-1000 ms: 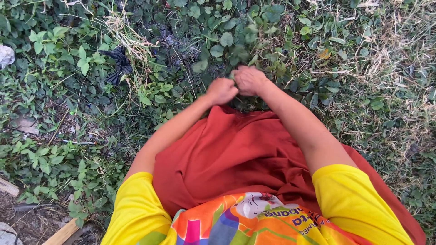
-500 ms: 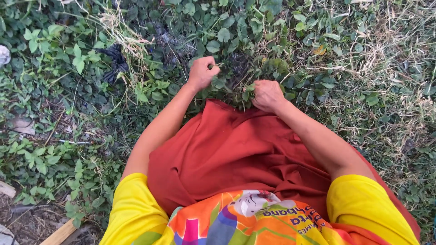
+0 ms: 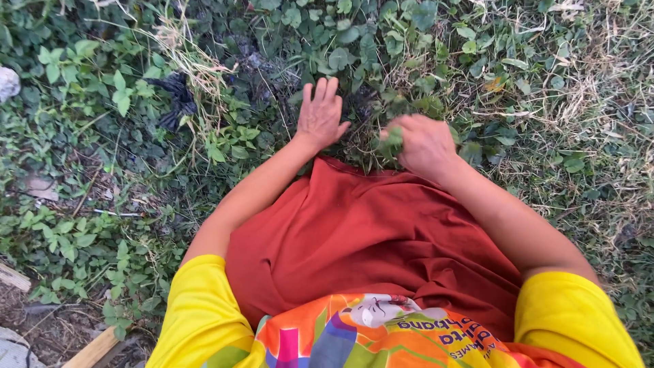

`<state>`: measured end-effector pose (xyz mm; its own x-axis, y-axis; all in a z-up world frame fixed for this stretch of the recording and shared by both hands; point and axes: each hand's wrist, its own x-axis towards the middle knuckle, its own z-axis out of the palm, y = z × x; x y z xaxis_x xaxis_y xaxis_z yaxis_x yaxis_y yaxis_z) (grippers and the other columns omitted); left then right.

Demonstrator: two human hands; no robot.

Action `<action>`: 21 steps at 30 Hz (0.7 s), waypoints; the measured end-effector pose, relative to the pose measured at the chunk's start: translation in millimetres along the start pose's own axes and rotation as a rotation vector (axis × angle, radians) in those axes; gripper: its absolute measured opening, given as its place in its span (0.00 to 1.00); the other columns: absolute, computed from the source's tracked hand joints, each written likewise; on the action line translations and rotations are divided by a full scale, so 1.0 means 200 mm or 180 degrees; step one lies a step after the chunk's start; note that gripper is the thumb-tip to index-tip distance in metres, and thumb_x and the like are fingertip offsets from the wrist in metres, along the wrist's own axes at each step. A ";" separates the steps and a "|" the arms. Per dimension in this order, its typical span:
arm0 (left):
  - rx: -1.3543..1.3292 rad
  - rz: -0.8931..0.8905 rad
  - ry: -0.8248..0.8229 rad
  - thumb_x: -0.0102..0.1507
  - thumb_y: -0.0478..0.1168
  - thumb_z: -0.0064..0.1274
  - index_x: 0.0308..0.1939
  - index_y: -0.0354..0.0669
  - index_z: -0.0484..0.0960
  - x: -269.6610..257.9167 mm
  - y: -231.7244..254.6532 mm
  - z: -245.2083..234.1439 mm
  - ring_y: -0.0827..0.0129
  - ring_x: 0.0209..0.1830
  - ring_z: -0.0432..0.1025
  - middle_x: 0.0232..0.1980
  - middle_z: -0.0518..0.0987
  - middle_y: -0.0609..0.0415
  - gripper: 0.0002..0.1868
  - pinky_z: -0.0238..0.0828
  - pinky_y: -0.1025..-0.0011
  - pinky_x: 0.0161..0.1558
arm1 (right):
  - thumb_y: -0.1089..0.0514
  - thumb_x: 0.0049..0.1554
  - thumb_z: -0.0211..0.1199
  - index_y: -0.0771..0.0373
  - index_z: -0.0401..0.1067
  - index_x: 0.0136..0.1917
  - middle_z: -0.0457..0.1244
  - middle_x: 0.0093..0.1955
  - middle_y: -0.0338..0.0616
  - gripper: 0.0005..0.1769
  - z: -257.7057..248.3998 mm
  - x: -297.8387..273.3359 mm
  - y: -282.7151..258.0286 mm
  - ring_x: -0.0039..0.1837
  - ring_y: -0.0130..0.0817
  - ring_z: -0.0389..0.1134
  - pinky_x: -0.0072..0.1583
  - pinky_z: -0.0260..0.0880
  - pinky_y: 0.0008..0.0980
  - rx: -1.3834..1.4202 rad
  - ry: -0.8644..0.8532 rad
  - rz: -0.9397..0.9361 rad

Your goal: Picking and sorting green plants from the ground while sitting outdoors.

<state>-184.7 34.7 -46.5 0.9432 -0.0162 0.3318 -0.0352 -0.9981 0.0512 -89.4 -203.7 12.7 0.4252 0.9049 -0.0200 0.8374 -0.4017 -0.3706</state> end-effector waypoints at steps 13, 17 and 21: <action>-0.0578 -0.1128 -0.1062 0.48 0.46 0.62 0.38 0.41 0.80 -0.15 -0.09 0.24 0.52 0.53 0.65 0.47 0.75 0.45 0.18 0.59 0.56 0.52 | 0.56 0.55 0.58 0.57 0.74 0.61 0.62 0.68 0.45 0.20 0.62 0.61 0.04 0.55 0.41 0.67 0.46 0.73 0.39 -0.0655 0.0018 -0.0917; -0.0954 -0.1063 -0.0645 0.50 0.46 0.63 0.42 0.38 0.76 -0.23 -0.08 0.32 0.51 0.51 0.67 0.46 0.77 0.45 0.22 0.59 0.56 0.51 | 0.54 0.56 0.58 0.55 0.75 0.48 0.63 0.55 0.41 0.09 0.59 0.61 0.05 0.58 0.39 0.65 0.49 0.72 0.39 -0.0800 -0.0139 -0.1079; -0.1043 -0.1217 -0.0933 0.55 0.43 0.61 0.44 0.41 0.75 -0.26 -0.04 0.36 0.52 0.53 0.68 0.46 0.79 0.48 0.18 0.59 0.55 0.54 | 0.53 0.53 0.59 0.54 0.75 0.45 0.62 0.52 0.40 0.08 0.58 0.58 0.06 0.57 0.39 0.64 0.48 0.69 0.38 -0.0840 -0.0153 -0.1224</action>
<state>-209.9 39.2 -132.6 0.9594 0.2792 -0.0399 0.2696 -0.8665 0.4202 -70.1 -88.1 -102.9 0.0557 0.9981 0.0274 0.9925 -0.0523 -0.1108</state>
